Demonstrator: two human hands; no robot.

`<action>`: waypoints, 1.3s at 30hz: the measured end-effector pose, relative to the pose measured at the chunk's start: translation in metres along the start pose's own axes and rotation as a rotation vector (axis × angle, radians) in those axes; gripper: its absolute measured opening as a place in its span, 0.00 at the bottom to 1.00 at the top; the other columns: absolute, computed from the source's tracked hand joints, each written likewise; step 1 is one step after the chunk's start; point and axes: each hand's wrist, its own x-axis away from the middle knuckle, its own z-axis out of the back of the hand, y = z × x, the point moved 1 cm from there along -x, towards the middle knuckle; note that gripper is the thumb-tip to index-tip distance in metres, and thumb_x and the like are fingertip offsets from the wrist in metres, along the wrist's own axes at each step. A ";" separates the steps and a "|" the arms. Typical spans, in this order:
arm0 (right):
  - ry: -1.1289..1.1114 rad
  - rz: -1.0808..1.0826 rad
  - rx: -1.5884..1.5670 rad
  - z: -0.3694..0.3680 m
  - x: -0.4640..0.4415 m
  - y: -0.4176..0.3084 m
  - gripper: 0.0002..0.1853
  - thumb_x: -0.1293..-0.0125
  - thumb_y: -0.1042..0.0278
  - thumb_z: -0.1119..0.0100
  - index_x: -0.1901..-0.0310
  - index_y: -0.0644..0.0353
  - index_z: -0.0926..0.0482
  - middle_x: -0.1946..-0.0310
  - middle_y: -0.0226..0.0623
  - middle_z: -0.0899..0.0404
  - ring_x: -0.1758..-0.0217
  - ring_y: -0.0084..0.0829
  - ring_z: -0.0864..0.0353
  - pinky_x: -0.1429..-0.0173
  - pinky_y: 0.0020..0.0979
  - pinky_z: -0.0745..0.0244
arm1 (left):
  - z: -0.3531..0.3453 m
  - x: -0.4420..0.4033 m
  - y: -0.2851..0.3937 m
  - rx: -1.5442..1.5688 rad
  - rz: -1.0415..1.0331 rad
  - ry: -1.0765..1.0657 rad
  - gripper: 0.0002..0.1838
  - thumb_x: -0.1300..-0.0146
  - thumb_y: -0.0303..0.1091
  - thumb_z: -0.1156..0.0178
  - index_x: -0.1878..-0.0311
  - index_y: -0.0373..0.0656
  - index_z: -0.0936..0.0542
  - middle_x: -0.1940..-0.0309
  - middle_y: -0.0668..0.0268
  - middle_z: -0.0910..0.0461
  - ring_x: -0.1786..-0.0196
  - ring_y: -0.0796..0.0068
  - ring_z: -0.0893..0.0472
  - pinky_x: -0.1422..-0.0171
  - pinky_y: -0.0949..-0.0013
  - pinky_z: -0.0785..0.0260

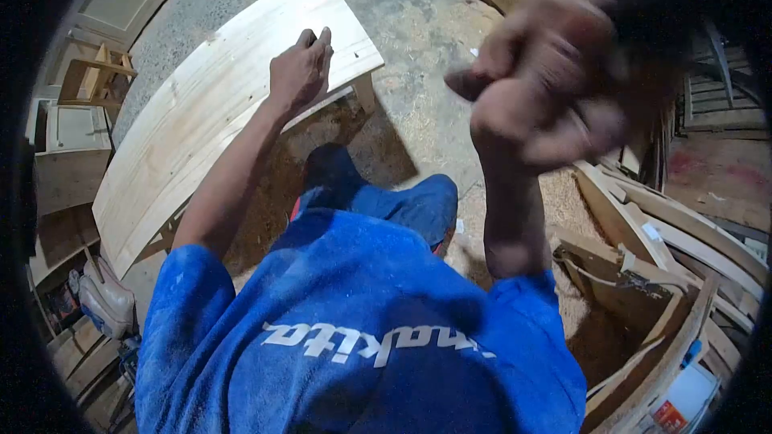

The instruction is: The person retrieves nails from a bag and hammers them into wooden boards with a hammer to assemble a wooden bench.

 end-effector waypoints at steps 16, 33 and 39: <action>-0.321 -0.300 1.291 -0.006 0.064 0.128 0.24 0.24 0.63 0.43 0.29 0.48 0.29 0.60 0.55 0.16 0.64 0.56 0.15 0.62 0.53 0.22 | 0.000 0.006 0.003 0.049 -0.013 -0.012 0.16 0.24 0.40 0.44 0.39 0.47 0.21 0.57 0.57 0.21 0.62 0.51 0.15 0.62 0.50 0.23; 0.118 -0.556 0.604 -0.024 0.124 0.089 0.10 0.31 0.69 0.31 0.56 0.67 0.14 0.70 0.36 0.14 0.67 0.25 0.16 0.59 0.32 0.22 | 0.003 0.085 0.148 1.513 0.026 -0.284 0.28 0.19 0.58 0.49 0.54 0.38 0.16 0.66 0.71 0.23 0.67 0.81 0.29 0.62 0.71 0.36; 0.443 -0.543 0.336 -0.047 0.101 0.121 0.12 0.27 0.65 0.32 0.57 0.68 0.18 0.75 0.29 0.22 0.78 0.21 0.25 0.72 0.29 0.28 | 0.016 0.067 0.116 1.746 0.493 -0.208 0.13 0.28 0.38 0.31 0.51 0.38 0.16 0.67 0.71 0.17 0.68 0.84 0.25 0.62 0.77 0.33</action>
